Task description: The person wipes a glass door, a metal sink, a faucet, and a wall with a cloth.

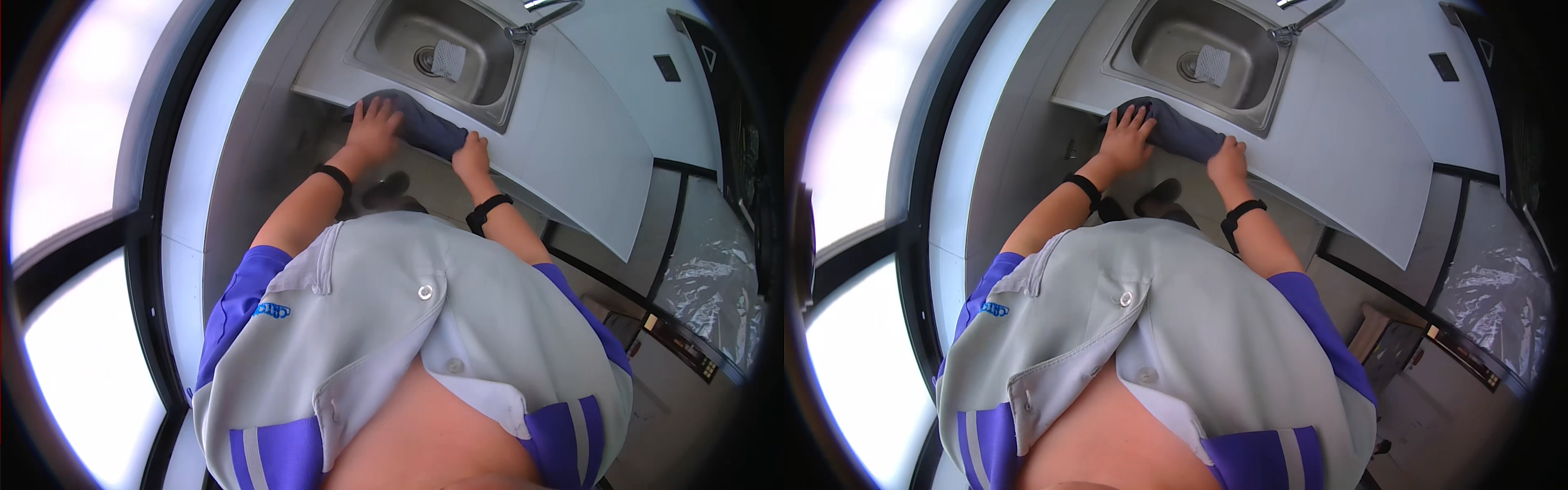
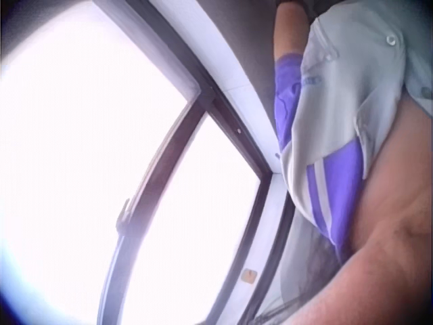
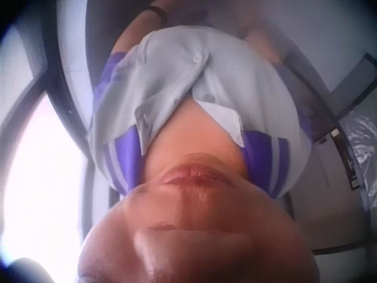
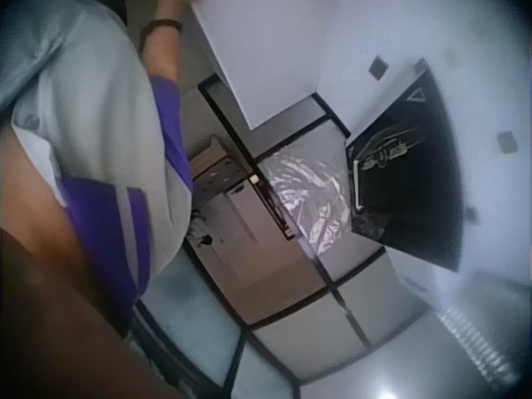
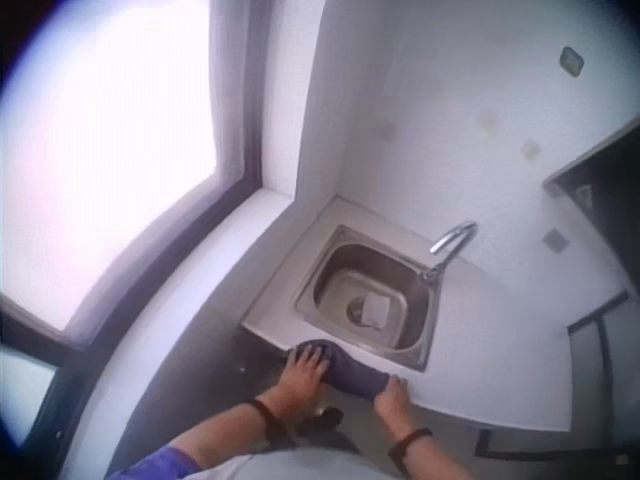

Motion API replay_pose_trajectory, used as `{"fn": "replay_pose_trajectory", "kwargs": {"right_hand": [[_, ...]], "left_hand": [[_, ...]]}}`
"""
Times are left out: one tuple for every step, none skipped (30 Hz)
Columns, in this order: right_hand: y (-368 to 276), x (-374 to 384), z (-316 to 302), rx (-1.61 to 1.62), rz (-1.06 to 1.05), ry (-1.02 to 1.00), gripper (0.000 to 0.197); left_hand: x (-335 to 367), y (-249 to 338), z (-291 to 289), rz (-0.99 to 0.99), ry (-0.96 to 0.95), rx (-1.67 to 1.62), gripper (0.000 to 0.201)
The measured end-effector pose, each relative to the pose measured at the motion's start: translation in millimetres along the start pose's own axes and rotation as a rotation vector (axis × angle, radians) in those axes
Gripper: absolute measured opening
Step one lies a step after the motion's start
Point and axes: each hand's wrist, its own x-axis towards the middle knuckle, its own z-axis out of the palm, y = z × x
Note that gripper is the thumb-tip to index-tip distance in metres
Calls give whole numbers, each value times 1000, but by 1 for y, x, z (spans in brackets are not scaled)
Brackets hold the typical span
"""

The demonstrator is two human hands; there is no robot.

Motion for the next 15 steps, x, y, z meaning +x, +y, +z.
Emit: {"fn": "replay_pose_trajectory", "kwargs": {"right_hand": [[-8, 9, 6, 86, -68, -4, 28], [-15, 16, 10, 169, -137, -3, 30], [-27, 25, 15, 262, -266, 41, 33], [-40, 29, 19, 356, -393, 83, 36], [-55, 28, 16, 299, -494, 79, 40], [-69, 25, 10, 239, -595, 77, 44], [-77, 20, 6, 160, -683, 49, 49], [-79, 18, 4, 80, -771, 20, 54], [-73, 23, 4, 96, -742, 27, 54], [-68, 27, 4, 50, -818, 4, 52], [-64, 33, 5, 2, -890, -16, 50], [-55, 36, 5, 16, -856, -6, 50], [-42, 42, 4, 74, -834, -26, 46], [-28, 41, 3, 132, -820, -51, 42], [-11, 40, 1, 146, -780, 8, 38]], "left_hand": [[5, 1, -6, -9, -2, -12, 58], [12, -1, -4, 5, -14, -1, 58], [18, -9, -1, -47, 73, -1, 58], [22, -17, 4, -100, 157, 0, 59], [25, -27, 8, -177, 231, -32, 58], [27, -38, 9, -254, 307, -65, 58], [28, -46, 6, -296, 312, -67, 56], [25, -51, 3, -337, 317, -69, 54], [25, -54, 3, -310, 301, -58, 54], [22, -57, 6, -274, 306, -52, 55], [23, -56, 4, -233, 311, -49, 56], [20, -48, 5, -200, 295, -41, 56], [17, -33, 2, -145, 234, 12, 58], [13, -19, 1, -100, 174, 64, 60], [15, -9, 5, 11, 129, 88, 62]]}}
